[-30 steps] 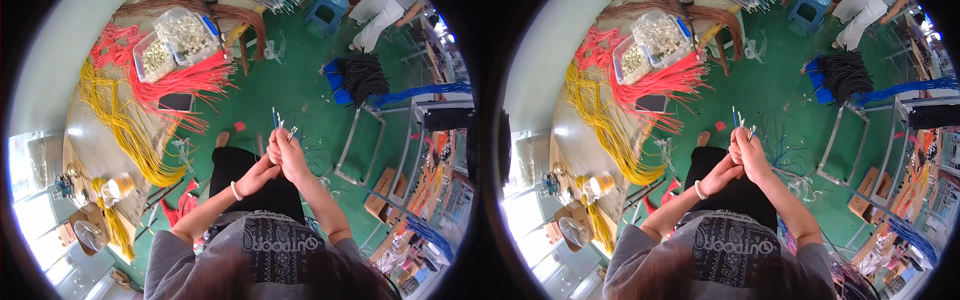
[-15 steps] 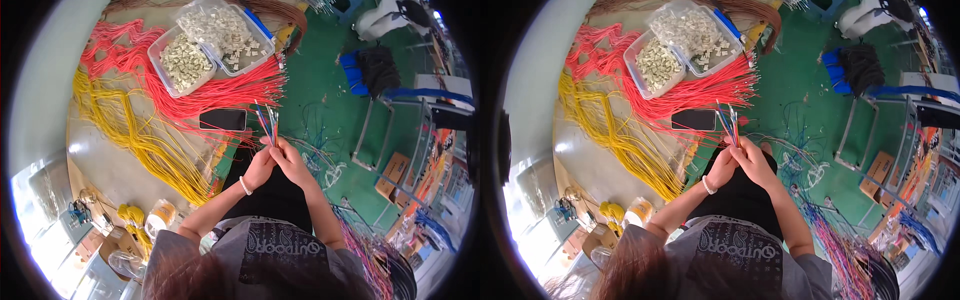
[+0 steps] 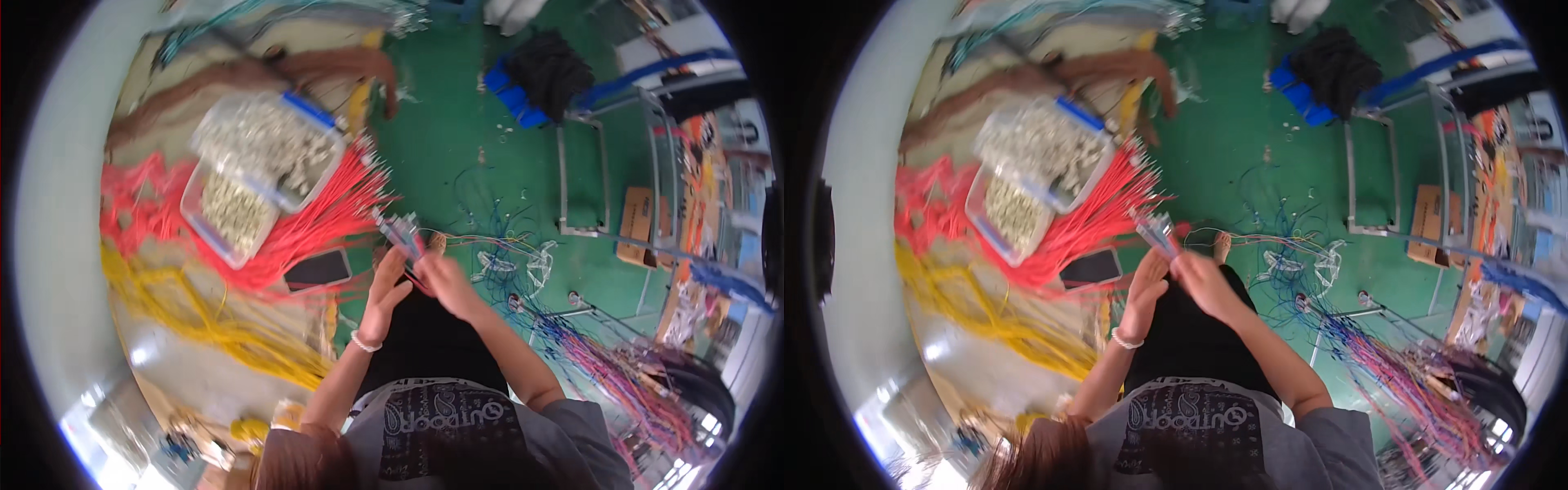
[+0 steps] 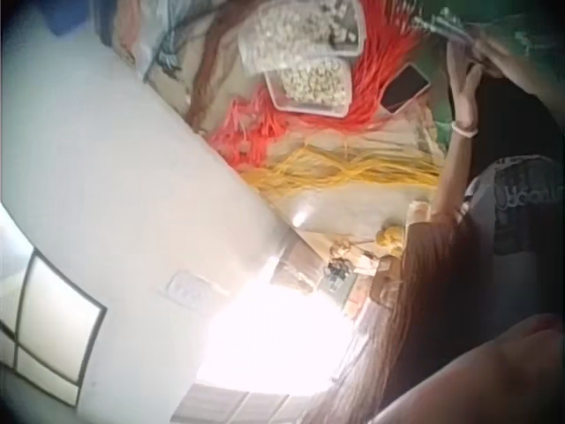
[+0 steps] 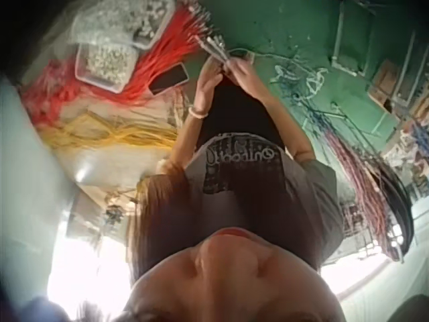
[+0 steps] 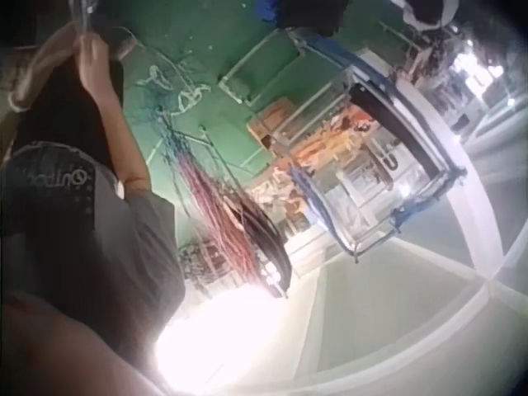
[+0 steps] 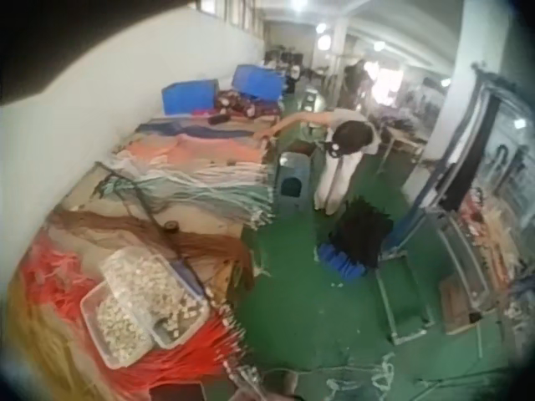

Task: The person is assembling wire harnesses by selecting colored wires and inserting them into plastic connectors at a factory workbench.

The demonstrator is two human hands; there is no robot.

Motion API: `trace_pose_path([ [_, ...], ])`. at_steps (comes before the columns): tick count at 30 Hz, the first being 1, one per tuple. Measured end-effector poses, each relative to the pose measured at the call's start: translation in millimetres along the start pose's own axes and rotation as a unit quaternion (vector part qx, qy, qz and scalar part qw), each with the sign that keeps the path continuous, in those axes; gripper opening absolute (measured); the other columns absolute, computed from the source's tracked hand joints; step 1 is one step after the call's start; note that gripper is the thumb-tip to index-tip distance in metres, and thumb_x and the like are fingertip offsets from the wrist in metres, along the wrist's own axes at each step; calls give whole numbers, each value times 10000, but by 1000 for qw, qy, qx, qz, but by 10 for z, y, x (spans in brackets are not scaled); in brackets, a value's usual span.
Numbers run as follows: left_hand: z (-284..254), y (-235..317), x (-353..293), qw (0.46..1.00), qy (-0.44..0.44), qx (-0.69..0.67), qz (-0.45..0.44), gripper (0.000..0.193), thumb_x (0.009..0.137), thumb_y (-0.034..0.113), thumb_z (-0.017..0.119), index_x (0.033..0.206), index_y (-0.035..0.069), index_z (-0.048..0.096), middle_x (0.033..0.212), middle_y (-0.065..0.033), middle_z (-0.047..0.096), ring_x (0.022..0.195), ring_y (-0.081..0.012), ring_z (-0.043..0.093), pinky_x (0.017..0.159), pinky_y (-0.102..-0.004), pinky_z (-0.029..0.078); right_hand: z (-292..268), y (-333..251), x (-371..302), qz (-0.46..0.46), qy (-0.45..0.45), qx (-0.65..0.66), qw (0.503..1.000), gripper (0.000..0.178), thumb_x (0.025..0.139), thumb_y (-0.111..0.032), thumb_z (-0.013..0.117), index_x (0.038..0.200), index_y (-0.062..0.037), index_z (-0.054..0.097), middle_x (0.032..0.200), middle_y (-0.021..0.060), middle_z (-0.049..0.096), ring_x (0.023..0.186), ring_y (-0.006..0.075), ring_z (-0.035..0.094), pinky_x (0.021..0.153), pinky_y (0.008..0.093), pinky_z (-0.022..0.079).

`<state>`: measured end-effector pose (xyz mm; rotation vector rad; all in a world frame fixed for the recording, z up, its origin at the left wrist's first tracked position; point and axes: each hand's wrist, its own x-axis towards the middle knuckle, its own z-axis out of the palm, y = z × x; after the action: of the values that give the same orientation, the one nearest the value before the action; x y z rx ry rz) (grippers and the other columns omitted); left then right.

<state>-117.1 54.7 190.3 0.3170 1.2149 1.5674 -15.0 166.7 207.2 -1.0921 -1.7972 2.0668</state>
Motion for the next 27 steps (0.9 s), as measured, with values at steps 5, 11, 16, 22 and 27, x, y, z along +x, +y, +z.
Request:
trace_pose_path([
  [5, 696, -67, 615, 988, 28, -45, -144, 280, 1001, 251, 409, 1095, 22, 540, 810, -59, 583, 750, -165, 574, 784, -321, 470, -408, 90, -251, 43, -29, -56, 997, 295, 961, -204, 433, 850, 28, 577, 807, 225, 606, 786, 395, 599, 673, 430, 454],
  [11, 1715, -473, 1353, 994, 19, 8, -106, 345, 1023, 285, 350, 731, 112, 405, 532, 40, 295, 494, -85, 317, 582, -271, 406, -1488, 243, -311, 5, 108, -111, 988, 231, 956, -212, 432, 926, -7, 534, 829, 209, 611, 784, 417, 591, 679, 479, 449],
  [16, 2338, -692, 2177, 929, -267, -69, -248, 388, 1009, 402, 331, 1000, 60, 514, 884, -73, 555, 786, -159, 526, 722, -282, 440, -2246, 472, -184, 29, 238, -168, 956, 248, 966, -240, 423, 910, -20, 522, 786, 205, 606, 774, 423, 579, 651, 467, 439],
  [22, 2451, -1752, 4221, 850, -326, 245, -334, 504, 957, 479, 402, 1275, 100, 498, 1199, -52, 601, 1040, -166, 567, 863, -353, 432, -3006, 916, -45, 182, 424, 24, 887, 280, 986, -227, 379, 841, -29, 513, 656, 109, 533, 556, 254, 502, 504, 370, 390],
  [27, 2524, -3177, 6182, 869, -159, 335, -328, 254, 919, 288, 521, 1020, 71, 605, 806, -58, 669, 649, -167, 604, 602, -374, 485, -3102, 1203, 112, 302, 511, 210, 777, 371, 1011, -293, 364, 775, -39, 494, 516, 13, 426, 414, 102, 413, 400, 257, 334],
])
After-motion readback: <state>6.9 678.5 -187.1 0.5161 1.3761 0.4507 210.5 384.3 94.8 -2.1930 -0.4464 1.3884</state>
